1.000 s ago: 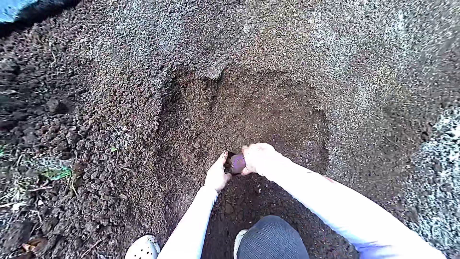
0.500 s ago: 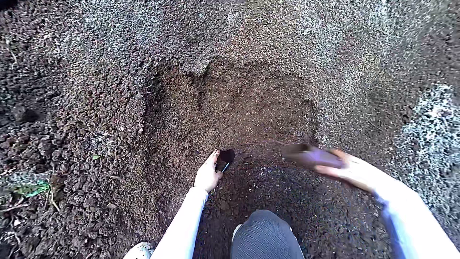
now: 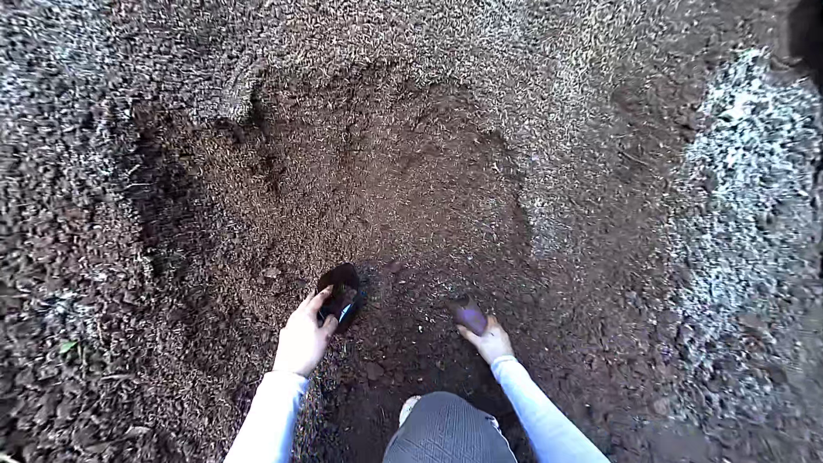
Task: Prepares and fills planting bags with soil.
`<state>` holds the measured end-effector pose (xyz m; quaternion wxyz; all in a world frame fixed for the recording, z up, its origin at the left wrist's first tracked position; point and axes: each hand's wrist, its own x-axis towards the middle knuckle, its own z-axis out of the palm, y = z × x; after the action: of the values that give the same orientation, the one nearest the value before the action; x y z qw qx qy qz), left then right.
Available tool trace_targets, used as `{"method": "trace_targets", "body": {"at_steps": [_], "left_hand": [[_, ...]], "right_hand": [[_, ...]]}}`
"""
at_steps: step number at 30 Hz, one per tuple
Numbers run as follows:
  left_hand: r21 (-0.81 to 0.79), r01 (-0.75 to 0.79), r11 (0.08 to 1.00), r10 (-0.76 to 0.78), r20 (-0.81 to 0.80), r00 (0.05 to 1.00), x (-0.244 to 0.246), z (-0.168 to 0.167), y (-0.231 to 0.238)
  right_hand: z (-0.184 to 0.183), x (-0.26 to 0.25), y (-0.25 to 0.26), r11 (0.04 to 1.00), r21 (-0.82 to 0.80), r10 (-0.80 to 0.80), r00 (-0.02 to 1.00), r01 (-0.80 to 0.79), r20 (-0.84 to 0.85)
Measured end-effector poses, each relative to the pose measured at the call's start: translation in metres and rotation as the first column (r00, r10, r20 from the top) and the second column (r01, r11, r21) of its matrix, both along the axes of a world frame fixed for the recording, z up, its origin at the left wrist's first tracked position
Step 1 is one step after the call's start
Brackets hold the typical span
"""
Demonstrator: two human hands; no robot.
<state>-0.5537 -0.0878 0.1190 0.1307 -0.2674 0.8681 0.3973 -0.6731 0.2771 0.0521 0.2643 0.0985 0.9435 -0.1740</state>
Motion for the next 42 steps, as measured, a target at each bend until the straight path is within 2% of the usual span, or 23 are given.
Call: {"method": "trace_targets", "body": {"at_steps": [3, 7, 10, 13, 17, 22, 25, 27, 30, 33, 36, 38, 42], "left_hand": [[-0.066, -0.035, 0.997, 0.036, 0.014, 0.999, 0.003, 0.002, -0.001], [-0.068, -0.077, 0.995, 0.077, -0.004, 0.997, -0.001, 0.008, 0.000], [-0.005, -0.102, 0.995, 0.102, -0.008, 0.995, -0.006, 0.007, 0.003], [0.056, -0.124, 0.991, 0.122, 0.028, 0.992, -0.014, 0.011, 0.002], [0.101, -0.106, 0.989, 0.103, 0.034, 0.994, -0.015, 0.019, 0.000], [0.148, -0.070, 0.986, 0.072, -0.007, 0.997, -0.016, 0.021, -0.001], [0.193, -0.063, 0.979, 0.071, -0.035, 0.997, -0.014, 0.021, 0.000], [0.215, -0.054, 0.975, 0.069, -0.059, 0.996, -0.015, 0.019, 0.001], [0.217, -0.071, 0.974, 0.091, -0.083, 0.992, -0.014, 0.021, 0.002], [0.188, -0.124, 0.974, 0.125, 0.003, 0.992, -0.009, 0.027, 0.001], [0.190, -0.092, 0.977, 0.099, -0.028, 0.995, -0.006, 0.023, -0.002], [0.191, -0.069, 0.979, 0.080, -0.047, 0.996, -0.004, 0.022, -0.008], [0.165, -0.020, 0.986, 0.031, -0.068, 0.997, 0.001, 0.018, -0.017]], "right_hand": [[-0.028, -0.044, -0.048, 0.994, -0.107, -0.020, 0.993, 0.007, -0.119], [-0.034, -0.089, -0.085, 0.990, -0.138, -0.040, 0.993, 0.024, -0.114], [-0.037, -0.090, -0.082, 0.988, -0.150, -0.050, 0.993, 0.033, -0.107], [-0.036, -0.074, -0.070, 0.972, -0.235, -0.070, 0.977, 0.021, -0.202], [-0.002, -0.069, -0.073, 0.970, -0.236, 0.014, 0.980, -0.062, -0.199], [0.063, -0.059, -0.093, 0.921, -0.211, 0.281, 0.933, -0.328, -0.223], [0.104, -0.047, -0.116, 0.831, -0.192, 0.481, 0.847, -0.522, -0.225], [0.128, -0.044, -0.136, 0.736, -0.135, 0.637, 0.746, -0.663, -0.191], [0.169, -0.040, -0.187, 0.529, 0.075, 0.846, 0.532, -0.846, 0.038], [0.195, -0.026, -0.246, 0.344, 0.220, 0.878, 0.396, -0.913, 0.269], [0.211, 0.004, -0.292, 0.206, 0.351, 0.849, 0.345, -0.914, 0.401], [0.218, 0.023, -0.313, 0.147, 0.422, 0.850, 0.332, -0.895, 0.409], [0.229, 0.038, -0.324, 0.163, 0.478, 0.848, 0.370, -0.863, 0.379]]}}
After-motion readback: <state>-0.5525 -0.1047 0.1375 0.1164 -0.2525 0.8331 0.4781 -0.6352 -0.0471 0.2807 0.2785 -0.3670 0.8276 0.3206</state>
